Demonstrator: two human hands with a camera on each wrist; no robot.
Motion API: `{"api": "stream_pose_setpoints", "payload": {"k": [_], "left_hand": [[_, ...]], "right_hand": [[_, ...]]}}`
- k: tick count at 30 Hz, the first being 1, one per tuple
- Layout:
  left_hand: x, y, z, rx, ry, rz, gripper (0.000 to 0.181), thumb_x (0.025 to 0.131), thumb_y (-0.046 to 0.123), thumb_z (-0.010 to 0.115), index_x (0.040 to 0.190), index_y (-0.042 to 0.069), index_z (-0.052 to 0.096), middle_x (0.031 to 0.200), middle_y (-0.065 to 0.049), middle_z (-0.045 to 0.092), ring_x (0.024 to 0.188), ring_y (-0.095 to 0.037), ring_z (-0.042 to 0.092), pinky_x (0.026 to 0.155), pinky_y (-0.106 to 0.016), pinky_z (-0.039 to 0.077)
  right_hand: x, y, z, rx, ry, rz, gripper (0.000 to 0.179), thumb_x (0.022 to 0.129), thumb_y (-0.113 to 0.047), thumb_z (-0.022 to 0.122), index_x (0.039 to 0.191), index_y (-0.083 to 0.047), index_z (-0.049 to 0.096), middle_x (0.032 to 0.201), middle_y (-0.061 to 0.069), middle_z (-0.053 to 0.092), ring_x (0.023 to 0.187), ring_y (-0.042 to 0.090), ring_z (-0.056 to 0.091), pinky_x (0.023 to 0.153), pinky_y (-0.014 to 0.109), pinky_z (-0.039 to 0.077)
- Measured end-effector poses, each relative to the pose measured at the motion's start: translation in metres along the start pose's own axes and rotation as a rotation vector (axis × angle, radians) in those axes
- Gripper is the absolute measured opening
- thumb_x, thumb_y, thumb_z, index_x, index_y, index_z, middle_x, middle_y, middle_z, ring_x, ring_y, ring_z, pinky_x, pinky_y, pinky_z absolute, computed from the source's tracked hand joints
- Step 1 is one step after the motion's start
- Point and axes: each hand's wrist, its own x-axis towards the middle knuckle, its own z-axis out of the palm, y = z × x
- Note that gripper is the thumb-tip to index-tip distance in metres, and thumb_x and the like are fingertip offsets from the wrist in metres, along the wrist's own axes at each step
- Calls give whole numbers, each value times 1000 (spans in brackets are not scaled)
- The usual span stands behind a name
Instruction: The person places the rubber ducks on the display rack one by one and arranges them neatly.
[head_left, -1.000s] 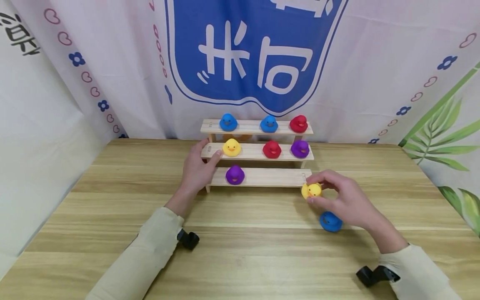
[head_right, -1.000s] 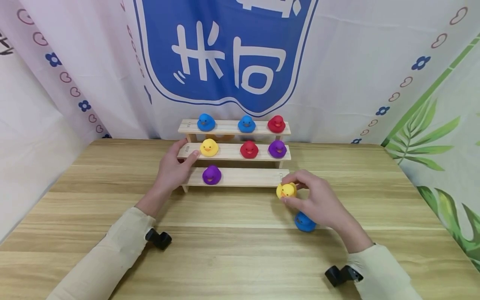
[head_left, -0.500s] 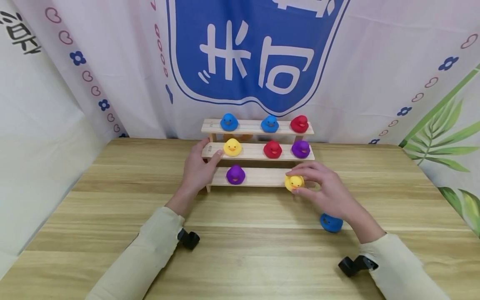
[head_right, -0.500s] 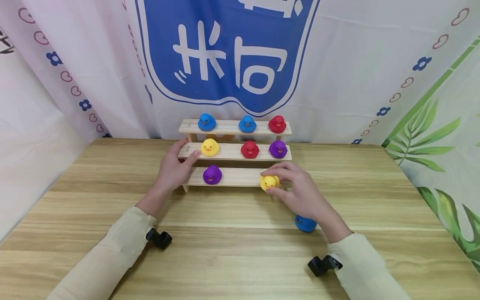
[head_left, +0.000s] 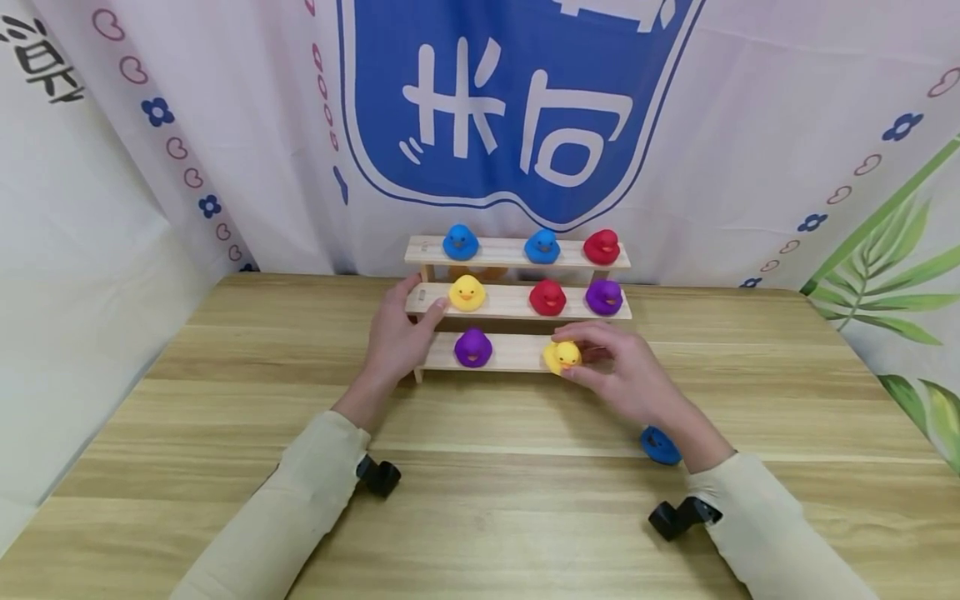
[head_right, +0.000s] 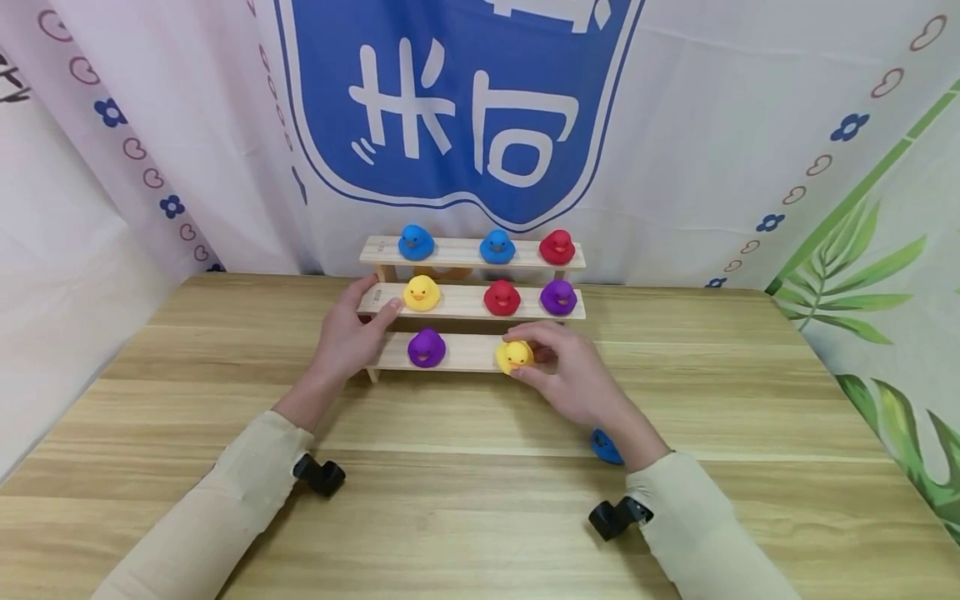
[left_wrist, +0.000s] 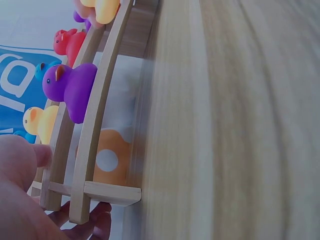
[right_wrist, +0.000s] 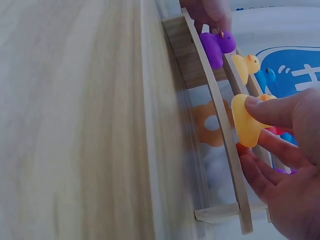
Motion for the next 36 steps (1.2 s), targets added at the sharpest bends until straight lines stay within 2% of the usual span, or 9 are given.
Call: {"api": "stream_pose_setpoints", "payload": {"k": [8,14,19,25,33,36], "left_hand": [[0,0,1,-9,0,-7,74,107,44,58,169,16,29,174,-13,31,162,-37,29,132,-58,27],[0,0,0,-8,1,-4,73,107,44,58,168,15,29,174,-13,31,162,-37,29,132,-58,27],[0,0,0,-8,6,-1,73,107,44,58,168,15,30,174,-13,31,162,-37,29,132,-57,28],[1,0,2,-15,5,-2,72,107,43,59,168,16,31,173,-13,32,161,-37,29,132,-57,28],[0,1,1,-22,5,-8,73,107,43,59,168,16,30,174,-13,31,161,-37,30,132,-57,28],[0,0,1,-19,5,-9,73,107,43,59,168,16,30,174,-13,31,162,-37,29,132,-57,28]], "right_hand": [[7,-3,6,15,13,64,39,95,-9,79,133,-12,72,139,9,70,108,27,66,97,46,61],[12,-6,10,-37,24,90,40,95,-10,80,134,-13,72,137,8,72,102,26,64,91,38,57],[11,-5,8,-61,11,118,44,95,-15,81,138,-15,70,134,8,72,105,27,65,90,39,58],[4,-3,-1,-59,2,148,48,95,-22,81,140,-15,67,135,10,72,118,30,68,96,47,62],[-13,2,-20,-96,-17,98,49,95,-24,82,141,-14,66,134,10,72,119,29,68,94,48,62],[-22,6,-27,-98,-26,103,51,95,-24,82,142,-13,64,135,9,72,118,28,69,95,48,62]]}}
